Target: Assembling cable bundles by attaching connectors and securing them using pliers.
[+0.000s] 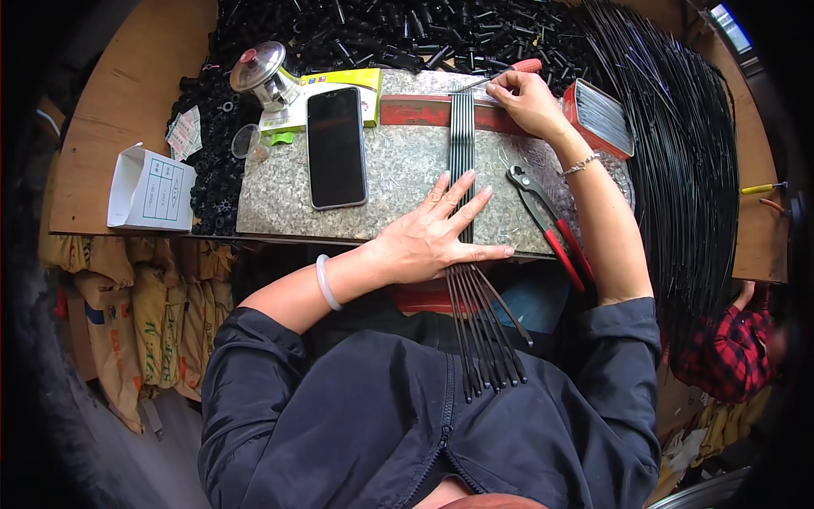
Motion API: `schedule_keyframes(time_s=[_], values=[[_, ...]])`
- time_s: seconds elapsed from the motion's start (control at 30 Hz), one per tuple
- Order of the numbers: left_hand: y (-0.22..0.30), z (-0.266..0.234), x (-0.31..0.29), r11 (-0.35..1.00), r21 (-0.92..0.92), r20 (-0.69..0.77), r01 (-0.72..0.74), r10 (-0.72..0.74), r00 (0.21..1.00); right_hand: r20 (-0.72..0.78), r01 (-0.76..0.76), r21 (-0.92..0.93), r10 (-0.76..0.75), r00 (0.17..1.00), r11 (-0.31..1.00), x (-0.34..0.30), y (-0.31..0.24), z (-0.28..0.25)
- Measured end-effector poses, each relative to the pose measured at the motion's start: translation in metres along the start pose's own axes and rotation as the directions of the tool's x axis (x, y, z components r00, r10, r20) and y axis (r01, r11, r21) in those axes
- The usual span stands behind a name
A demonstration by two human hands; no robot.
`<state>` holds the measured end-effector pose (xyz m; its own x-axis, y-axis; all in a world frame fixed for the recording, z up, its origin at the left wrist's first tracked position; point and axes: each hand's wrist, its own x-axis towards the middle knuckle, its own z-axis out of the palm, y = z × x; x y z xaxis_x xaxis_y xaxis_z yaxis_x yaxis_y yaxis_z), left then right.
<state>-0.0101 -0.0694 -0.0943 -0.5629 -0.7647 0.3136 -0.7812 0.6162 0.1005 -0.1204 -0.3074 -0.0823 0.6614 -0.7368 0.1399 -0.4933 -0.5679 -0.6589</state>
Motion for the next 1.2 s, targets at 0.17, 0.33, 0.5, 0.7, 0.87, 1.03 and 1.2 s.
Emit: schedule_keyframes(time_s=[0.17, 0.33, 0.5, 0.7, 0.87, 1.03, 1.2], values=[[0.0, 0.002, 0.001, 1.0, -0.001, -0.014, -0.004, 0.004, 1.0, 0.024, 0.004, 0.005, -0.004, 1.0, 1.0, 0.0, 0.0, -0.001], [0.0, 0.0, 0.001, 1.0, 0.014, -0.006, -0.007, 0.007, 1.0, 0.068, 0.022, 0.021, -0.023, 0.997, 1.0, 0.003, -0.001, 0.0], [0.0, -0.001, 0.001, 1.0, 0.006, 0.001, -0.011, 0.011, 1.0, 0.146, 0.047, 0.035, -0.052, 0.988, 0.998, 0.008, -0.001, -0.005], [0.002, -0.002, 0.001, 1.0, -0.024, -0.005, 0.002, -0.002, 1.0, 0.2, 0.002, 0.068, -0.015, 0.98, 0.998, 0.01, 0.0, -0.004], [0.001, -0.002, 0.001, 0.999, -0.033, -0.003, 0.004, -0.004, 1.0, 0.201, 0.002, 0.086, -0.02, 0.979, 0.996, 0.009, -0.003, -0.004], [0.001, -0.001, 0.001, 0.999, -0.041, -0.002, 0.003, -0.003, 1.0, 0.221, 0.062, 0.055, -0.073, 0.973, 0.997, 0.011, -0.009, -0.006], [0.001, -0.002, 0.001, 0.999, -0.05, -0.001, 0.004, -0.004, 1.0, 0.208, 0.081, 0.118, -0.105, 0.973, 0.99, 0.012, -0.009, -0.001]])
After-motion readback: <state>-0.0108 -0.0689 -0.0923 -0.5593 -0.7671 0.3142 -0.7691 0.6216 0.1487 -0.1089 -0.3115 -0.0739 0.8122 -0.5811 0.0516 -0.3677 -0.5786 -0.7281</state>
